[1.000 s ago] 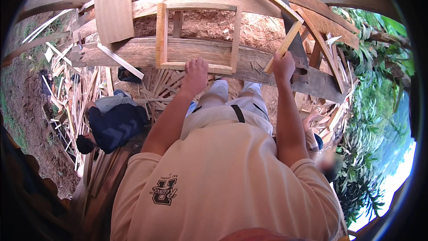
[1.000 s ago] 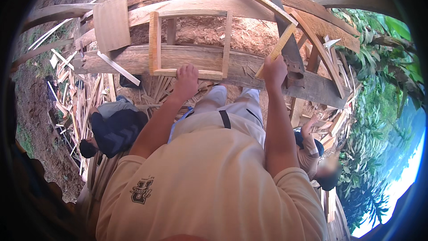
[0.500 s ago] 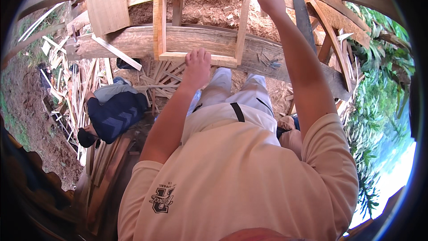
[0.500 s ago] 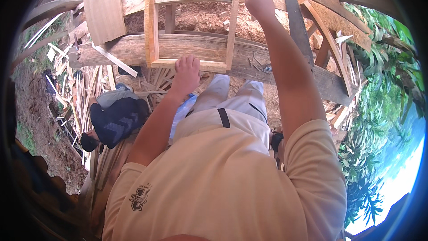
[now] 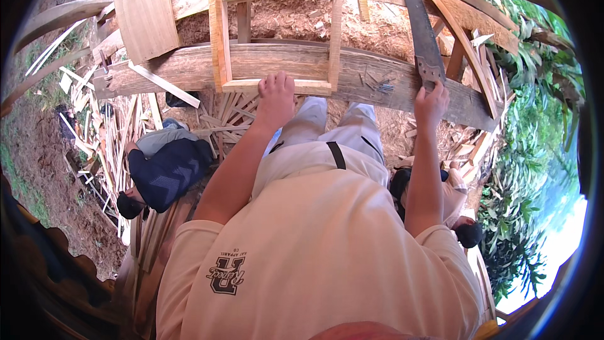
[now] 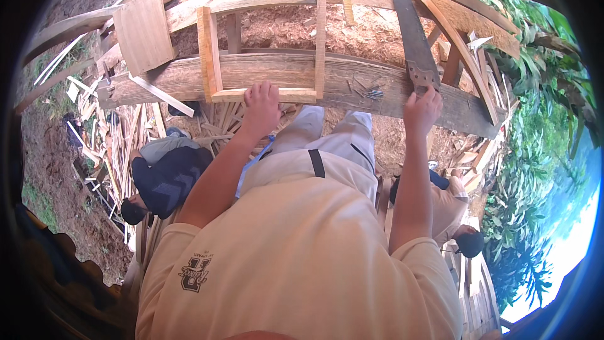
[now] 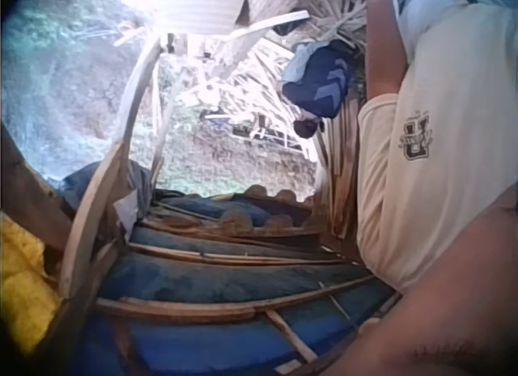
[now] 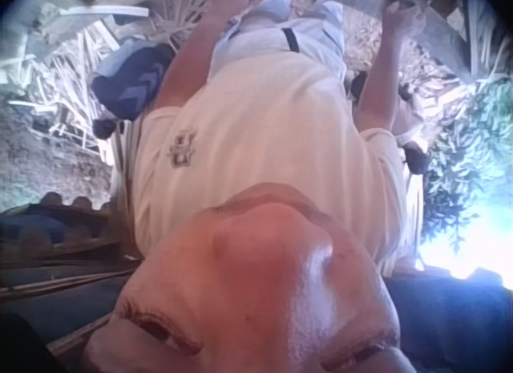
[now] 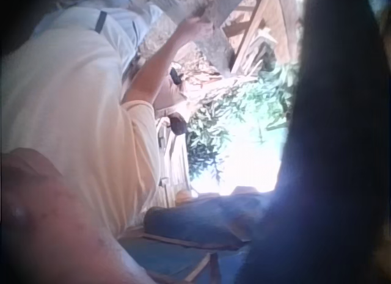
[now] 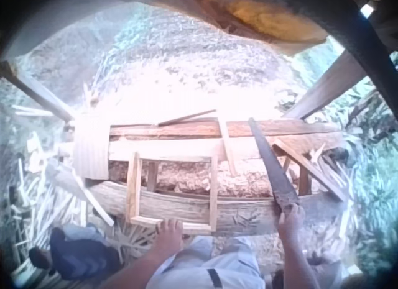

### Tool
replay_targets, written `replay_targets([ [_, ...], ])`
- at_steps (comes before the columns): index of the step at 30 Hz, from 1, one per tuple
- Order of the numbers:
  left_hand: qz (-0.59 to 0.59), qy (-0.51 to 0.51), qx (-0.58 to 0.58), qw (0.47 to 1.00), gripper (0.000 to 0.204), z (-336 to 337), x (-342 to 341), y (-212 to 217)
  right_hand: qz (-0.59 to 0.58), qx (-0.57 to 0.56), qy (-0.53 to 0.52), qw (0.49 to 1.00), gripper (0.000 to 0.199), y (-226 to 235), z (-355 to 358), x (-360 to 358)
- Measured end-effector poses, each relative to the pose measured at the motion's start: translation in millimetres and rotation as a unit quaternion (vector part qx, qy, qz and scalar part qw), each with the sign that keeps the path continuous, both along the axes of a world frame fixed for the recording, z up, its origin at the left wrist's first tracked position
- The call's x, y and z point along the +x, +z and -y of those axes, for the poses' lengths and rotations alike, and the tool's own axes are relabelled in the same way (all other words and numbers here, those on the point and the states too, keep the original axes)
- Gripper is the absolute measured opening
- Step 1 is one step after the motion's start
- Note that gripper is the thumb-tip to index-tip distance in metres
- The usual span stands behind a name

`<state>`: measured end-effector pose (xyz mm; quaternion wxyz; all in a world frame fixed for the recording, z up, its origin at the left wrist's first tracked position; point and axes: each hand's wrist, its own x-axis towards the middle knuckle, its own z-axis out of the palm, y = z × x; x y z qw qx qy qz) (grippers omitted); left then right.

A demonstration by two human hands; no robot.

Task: The person assembles a small wooden frame using a hammer and nails. They position wooden pieces on a workbench, hammer nails into the joints, and inspect the alignment of the frame. The person handles the wood and hammer directly to construct the structure.

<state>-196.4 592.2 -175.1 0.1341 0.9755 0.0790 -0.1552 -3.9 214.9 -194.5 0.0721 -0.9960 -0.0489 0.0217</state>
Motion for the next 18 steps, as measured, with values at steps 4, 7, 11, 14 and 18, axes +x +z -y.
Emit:
replay_targets([
  [4,0.004,-0.009,-0.002,1.000,0.043,-2,0,0,-0.038,-0.024,-0.001,0.999,0.055,-12,49,-47],
  [7,0.009,-0.016,0.000,1.000,0.043,-4,0,-2,-0.038,0.011,-0.005,0.999,0.054,-16,53,-52],
  [11,0.003,-0.019,-0.009,1.000,0.043,-5,0,-3,-0.069,-0.031,-0.063,0.995,0.056,-7,38,-37],
  [14,-0.001,-0.018,-0.011,1.000,0.043,-5,0,-1,-0.065,-0.044,-0.081,0.994,0.056,-2,28,-29],
  [18,-0.006,-0.023,-0.004,1.000,0.044,-5,1,0,-0.070,-0.092,-0.070,0.991,0.055,-10,45,-13],
])
